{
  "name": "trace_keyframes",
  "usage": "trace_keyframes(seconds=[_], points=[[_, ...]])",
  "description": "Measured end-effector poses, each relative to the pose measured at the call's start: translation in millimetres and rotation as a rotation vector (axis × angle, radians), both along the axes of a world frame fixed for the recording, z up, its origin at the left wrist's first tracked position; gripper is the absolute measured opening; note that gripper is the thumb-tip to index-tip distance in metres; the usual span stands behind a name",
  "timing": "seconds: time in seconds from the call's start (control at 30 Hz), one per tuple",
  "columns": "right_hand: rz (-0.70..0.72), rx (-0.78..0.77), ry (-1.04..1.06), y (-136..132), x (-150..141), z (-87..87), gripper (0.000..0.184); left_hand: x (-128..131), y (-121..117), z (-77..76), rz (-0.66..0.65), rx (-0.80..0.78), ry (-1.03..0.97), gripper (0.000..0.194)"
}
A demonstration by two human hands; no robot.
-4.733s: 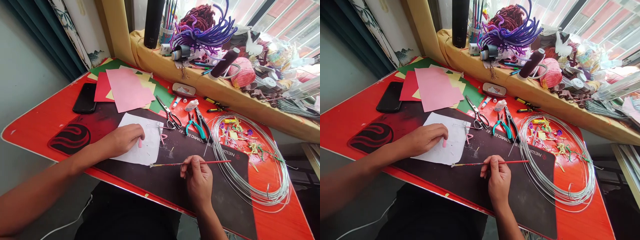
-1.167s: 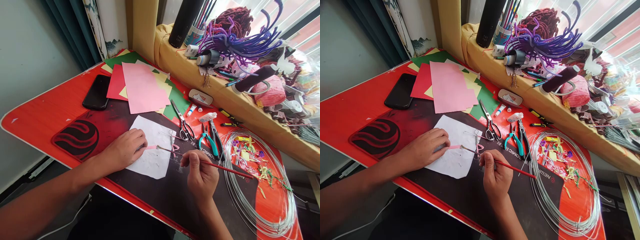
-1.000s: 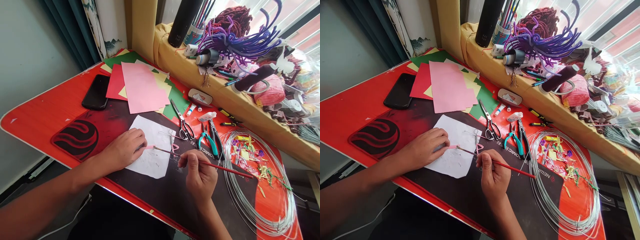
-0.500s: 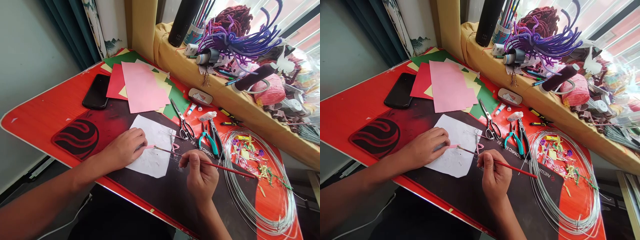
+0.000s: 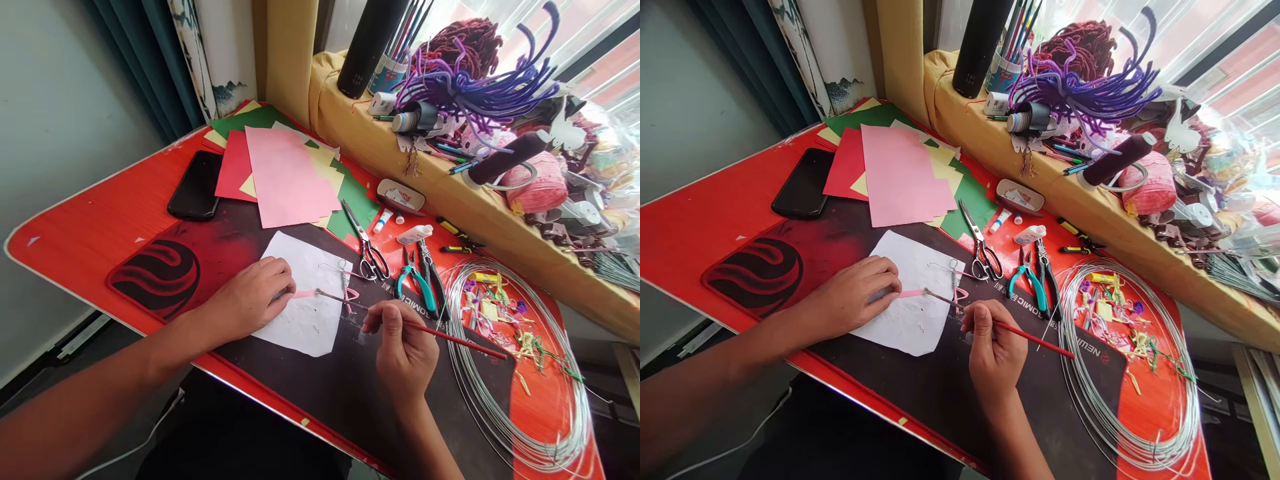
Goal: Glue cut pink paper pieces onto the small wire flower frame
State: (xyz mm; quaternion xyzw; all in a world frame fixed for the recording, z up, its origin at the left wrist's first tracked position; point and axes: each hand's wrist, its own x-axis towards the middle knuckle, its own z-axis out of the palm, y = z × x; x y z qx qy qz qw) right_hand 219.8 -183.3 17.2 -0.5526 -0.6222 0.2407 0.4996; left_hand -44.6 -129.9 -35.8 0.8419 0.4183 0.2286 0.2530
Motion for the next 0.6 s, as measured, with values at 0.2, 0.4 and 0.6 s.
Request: trace_keyframes(seconds=[0.2,0.4,0.6], points=[[0.075,0.014,-0.006,-0.3,-8.1,1.2,0.030,-0.7,0.0,0.1,0.002,0.008,0.000,0.015],[0.050,0.014,-0.041,-0.3,-2.4,-0.8,0.028,-2.2,-0.5,1.3,-0.015,0.014,0.011,0.015],[0.020,0.021,0.012,-4.7,-0.1,2.6,0.029,-1.5,0.4,2.4,-0.017,0.019,0.028,0.014]])
